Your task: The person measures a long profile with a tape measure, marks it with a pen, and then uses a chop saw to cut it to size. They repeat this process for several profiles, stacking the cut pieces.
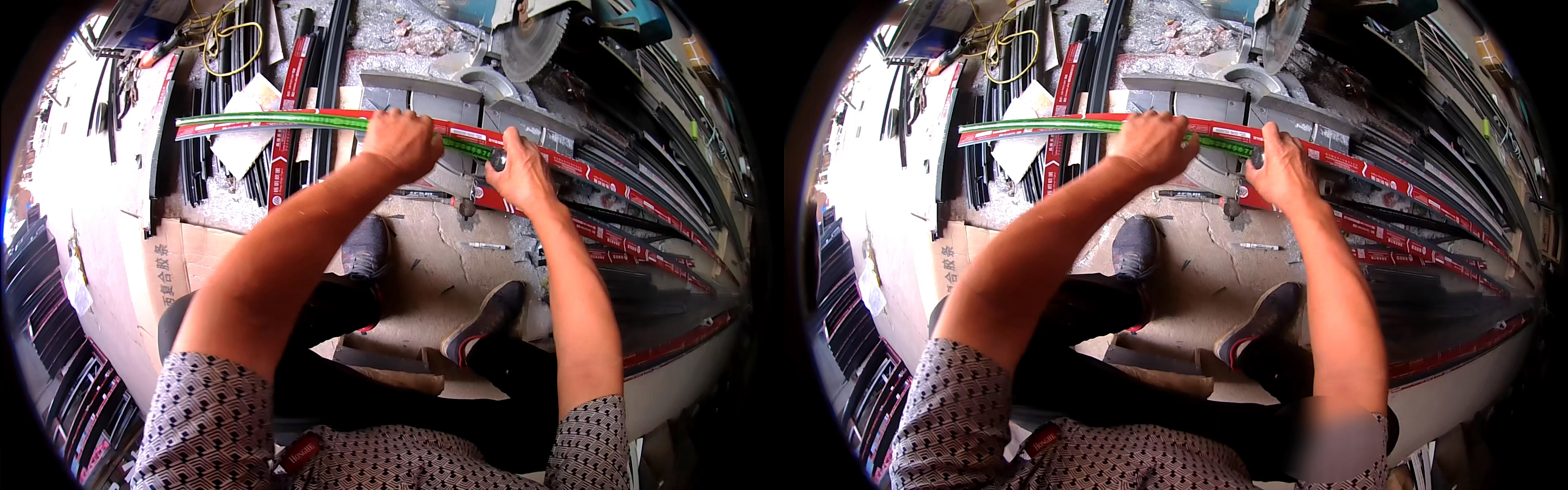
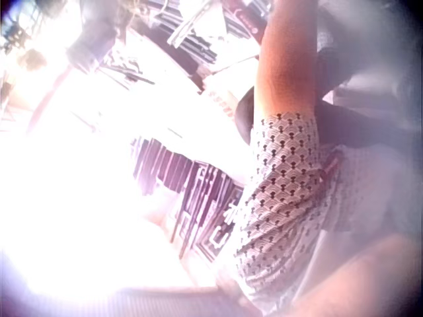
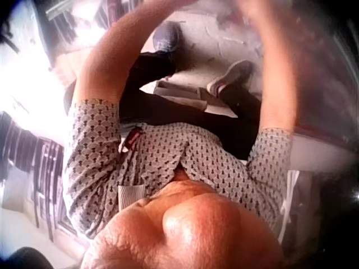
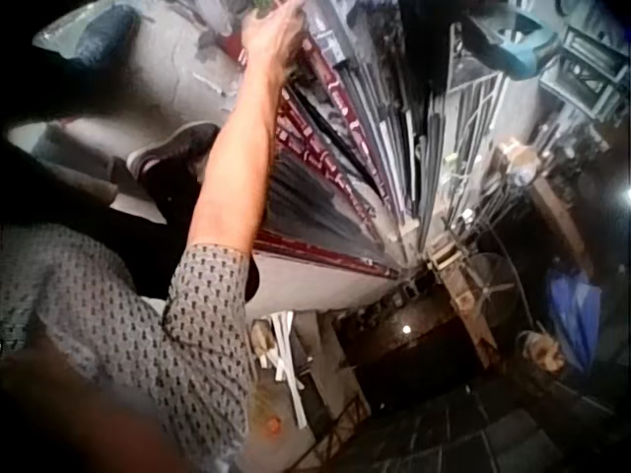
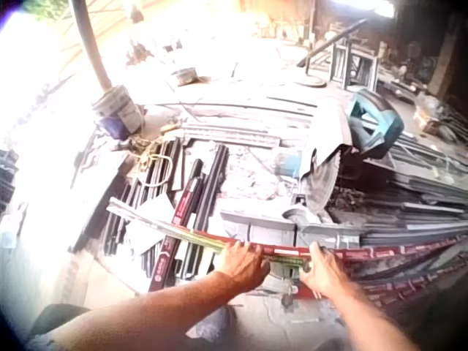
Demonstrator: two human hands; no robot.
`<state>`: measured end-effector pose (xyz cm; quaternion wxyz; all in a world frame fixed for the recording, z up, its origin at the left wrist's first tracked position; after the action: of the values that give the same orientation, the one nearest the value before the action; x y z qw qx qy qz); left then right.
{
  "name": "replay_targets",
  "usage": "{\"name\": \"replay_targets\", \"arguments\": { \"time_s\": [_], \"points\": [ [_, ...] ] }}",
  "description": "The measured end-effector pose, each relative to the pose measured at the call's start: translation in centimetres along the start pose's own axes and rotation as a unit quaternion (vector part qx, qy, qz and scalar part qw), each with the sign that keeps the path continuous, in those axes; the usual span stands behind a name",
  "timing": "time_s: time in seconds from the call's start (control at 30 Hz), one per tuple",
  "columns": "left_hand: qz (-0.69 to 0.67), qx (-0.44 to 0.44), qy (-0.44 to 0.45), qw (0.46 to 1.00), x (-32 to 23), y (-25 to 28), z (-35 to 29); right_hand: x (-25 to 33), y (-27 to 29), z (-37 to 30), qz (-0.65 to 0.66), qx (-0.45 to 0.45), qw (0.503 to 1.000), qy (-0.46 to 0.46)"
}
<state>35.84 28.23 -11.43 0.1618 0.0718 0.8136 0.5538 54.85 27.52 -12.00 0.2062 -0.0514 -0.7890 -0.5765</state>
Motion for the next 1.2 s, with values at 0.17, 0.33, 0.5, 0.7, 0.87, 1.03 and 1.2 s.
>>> {"name": "replay_targets", "arguments": {
  "time_s": [0.17,0.33,0.5,0.7,0.87,1.03,1.2],
  "points": [
    [0.018,0.073,0.020,0.997,7.0,2.7,0.5,4.5,-1.2,-6.2,0.060,-0.070,0.992,0.089],
    [0.044,0.123,0.010,0.991,14.1,0.4,-0.7,5.0,-7.5,-12.8,0.136,0.024,0.990,0.031],
    [-0.015,0.092,0.030,0.995,18.1,-3.2,-1.4,2.3,-14.2,-15.4,0.169,0.080,0.982,-0.011],
    [-0.053,0.134,0.031,0.989,18.6,-3.4,-0.2,-1.3,-18.3,-15.2,0.154,0.106,0.981,-0.051],
    [-0.080,0.065,0.014,0.995,19.0,-3.4,-0.1,-0.8,-16.7,-13.6,0.101,0.054,0.993,0.006],
    [-0.056,0.015,-0.016,0.998,19.0,-3.4,0.9,1.8,-10.4,-11.9,0.148,-0.026,0.986,0.072],
    [-0.047,-0.025,0.004,0.999,18.4,-2.7,2.3,-3.0,-3.9,-8.5,0.248,-0.168,0.949,-0.097]
  ]
}}
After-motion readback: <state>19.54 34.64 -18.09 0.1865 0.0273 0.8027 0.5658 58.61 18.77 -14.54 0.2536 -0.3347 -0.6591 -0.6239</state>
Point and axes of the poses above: each hand's wrist, its own z-axis towards the middle knuckle, its own y-axis out of the back of the hand, x = y × z, the point moved 9 cm from there along z, towards the middle knuckle, and after that the axes turned 4 degrees about x, right-handed, at the moved point
